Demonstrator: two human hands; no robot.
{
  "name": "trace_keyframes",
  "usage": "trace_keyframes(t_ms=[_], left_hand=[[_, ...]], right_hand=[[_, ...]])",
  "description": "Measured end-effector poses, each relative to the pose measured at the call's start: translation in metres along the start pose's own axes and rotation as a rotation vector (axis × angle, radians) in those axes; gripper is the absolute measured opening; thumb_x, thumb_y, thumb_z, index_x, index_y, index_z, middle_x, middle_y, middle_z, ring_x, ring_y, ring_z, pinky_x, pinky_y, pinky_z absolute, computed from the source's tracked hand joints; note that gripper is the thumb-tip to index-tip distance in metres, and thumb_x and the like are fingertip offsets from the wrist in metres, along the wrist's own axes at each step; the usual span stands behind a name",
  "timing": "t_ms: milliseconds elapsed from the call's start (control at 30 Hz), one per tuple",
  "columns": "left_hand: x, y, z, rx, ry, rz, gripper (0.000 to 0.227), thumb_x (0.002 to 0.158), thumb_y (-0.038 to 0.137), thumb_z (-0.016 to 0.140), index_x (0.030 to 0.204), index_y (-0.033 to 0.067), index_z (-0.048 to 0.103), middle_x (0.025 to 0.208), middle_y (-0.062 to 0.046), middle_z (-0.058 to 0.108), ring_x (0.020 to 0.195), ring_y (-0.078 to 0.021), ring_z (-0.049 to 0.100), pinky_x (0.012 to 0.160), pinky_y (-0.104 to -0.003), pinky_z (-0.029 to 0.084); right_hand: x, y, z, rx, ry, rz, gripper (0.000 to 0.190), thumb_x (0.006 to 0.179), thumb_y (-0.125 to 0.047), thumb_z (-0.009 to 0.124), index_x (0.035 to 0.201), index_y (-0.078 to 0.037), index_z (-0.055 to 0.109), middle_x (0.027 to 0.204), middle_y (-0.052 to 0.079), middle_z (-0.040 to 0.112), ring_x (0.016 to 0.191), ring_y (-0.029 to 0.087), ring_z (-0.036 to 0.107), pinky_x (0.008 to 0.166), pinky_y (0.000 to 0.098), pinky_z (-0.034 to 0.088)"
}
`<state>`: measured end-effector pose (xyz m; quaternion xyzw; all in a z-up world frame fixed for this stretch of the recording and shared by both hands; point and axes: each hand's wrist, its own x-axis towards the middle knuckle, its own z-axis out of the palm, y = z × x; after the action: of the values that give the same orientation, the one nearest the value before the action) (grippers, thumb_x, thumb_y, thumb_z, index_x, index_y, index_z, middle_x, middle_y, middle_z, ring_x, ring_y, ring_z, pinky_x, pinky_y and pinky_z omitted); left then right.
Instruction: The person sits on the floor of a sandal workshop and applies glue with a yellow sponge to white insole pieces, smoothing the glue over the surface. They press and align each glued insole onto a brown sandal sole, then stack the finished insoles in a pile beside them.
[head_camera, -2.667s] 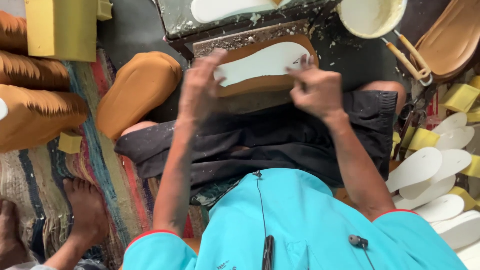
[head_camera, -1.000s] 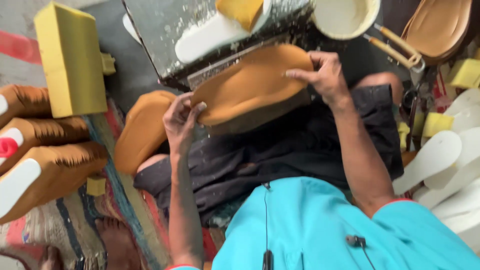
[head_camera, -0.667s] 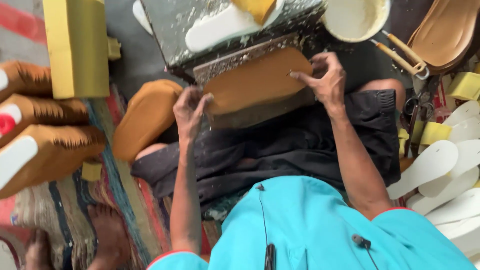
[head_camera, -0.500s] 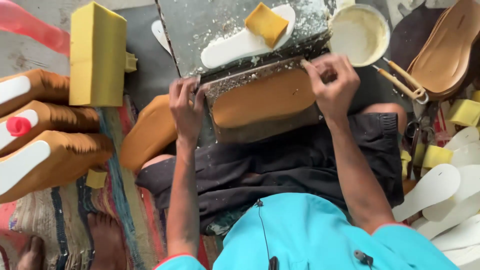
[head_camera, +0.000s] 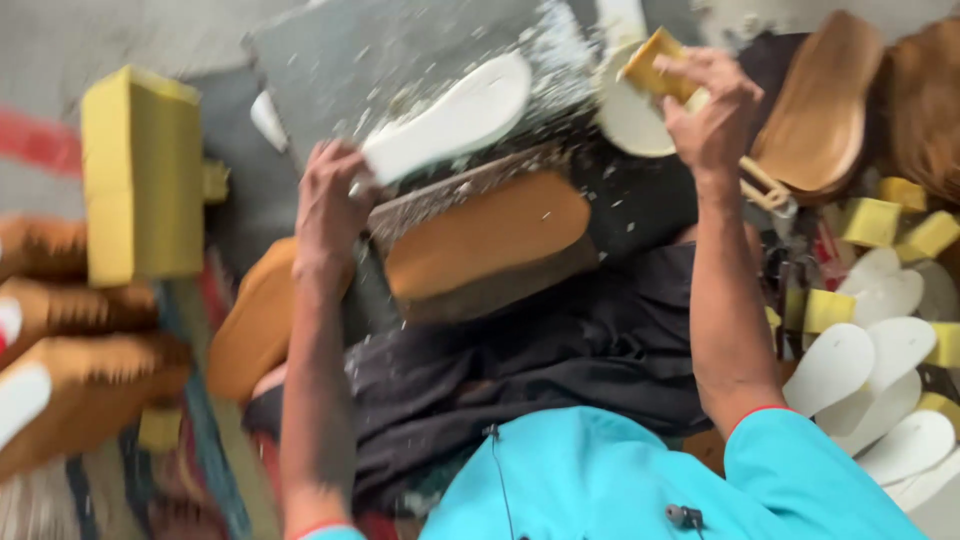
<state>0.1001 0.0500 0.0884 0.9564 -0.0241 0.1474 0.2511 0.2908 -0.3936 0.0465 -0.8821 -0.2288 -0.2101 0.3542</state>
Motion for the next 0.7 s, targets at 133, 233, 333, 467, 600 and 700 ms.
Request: trace_keyframes(t_ms=[133,233,333,467,600,700], left_hand=[[0.004,0.004,0.000,0.000,0.025,0.048,0.031,0.067,0.010,0.091,0.090,0.0035,0.071,0.109,-0.011,0.071,0.102,-0.0343,0.064,0.089,-0.044,0.052],[0.006,0.015,-0.010,0.001,0.074,0.024,0.035,0.068,0.014,0.096,0.092,0.0017,0.073,0.108,-0.014,0.071,0.099,-0.0348,0.068,0.087,-0.044,0.055],[0.004,0.014,-0.013,-0.230,0.048,-0.119,0.036,0.076,0.013,0.093,0.102,0.0012,0.071,0.111,-0.012,0.070,0.101,-0.0259,0.074,0.089,-0.034,0.059],[0.005,0.016,-0.009,-0.223,0.039,-0.108,0.032,0.079,0.010,0.089,0.108,0.0049,0.075,0.117,-0.014,0.070,0.102,-0.0247,0.074,0.088,-0.032,0.059],[-0.007,0.012,-0.003,-0.042,0.084,-0.034,0.031,0.078,0.010,0.091,0.105,0.0047,0.077,0.121,-0.014,0.068,0.112,-0.0329,0.066,0.094,-0.043,0.056],[-0.011,0.012,0.001,-0.047,0.085,-0.063,0.024,0.080,0.009,0.088,0.102,0.0083,0.079,0.127,-0.013,0.064,0.119,-0.0334,0.055,0.092,-0.042,0.053]], right_hand=[[-0.022,0.080,0.038,-0.237,-0.078,-0.066,0.026,0.080,-0.010,0.090,0.100,-0.023,0.083,0.111,0.003,0.077,0.099,0.019,0.071,0.088,0.0361,0.040],[-0.035,0.087,0.045,-0.259,-0.196,0.025,0.027,0.072,-0.008,0.090,0.093,-0.025,0.085,0.108,0.002,0.078,0.097,0.019,0.071,0.084,0.0404,0.037],[-0.018,0.077,0.040,-0.044,-0.112,0.017,0.023,0.083,-0.012,0.087,0.104,-0.021,0.083,0.116,0.001,0.078,0.107,0.016,0.072,0.093,0.0377,0.049],[-0.027,-0.001,0.020,0.204,0.020,0.120,0.028,0.091,-0.010,0.081,0.116,-0.007,0.071,0.119,0.011,0.072,0.111,0.024,0.070,0.100,0.0386,0.056],[-0.018,-0.095,0.086,0.279,0.102,-0.083,0.037,0.099,-0.007,0.073,0.124,0.004,0.049,0.115,0.012,0.050,0.101,0.027,0.058,0.090,0.0399,0.053],[-0.013,-0.235,0.110,0.107,0.017,-0.146,0.038,0.088,-0.005,0.073,0.125,-0.010,0.065,0.117,0.016,0.056,0.108,0.030,0.056,0.090,0.0471,0.045]])
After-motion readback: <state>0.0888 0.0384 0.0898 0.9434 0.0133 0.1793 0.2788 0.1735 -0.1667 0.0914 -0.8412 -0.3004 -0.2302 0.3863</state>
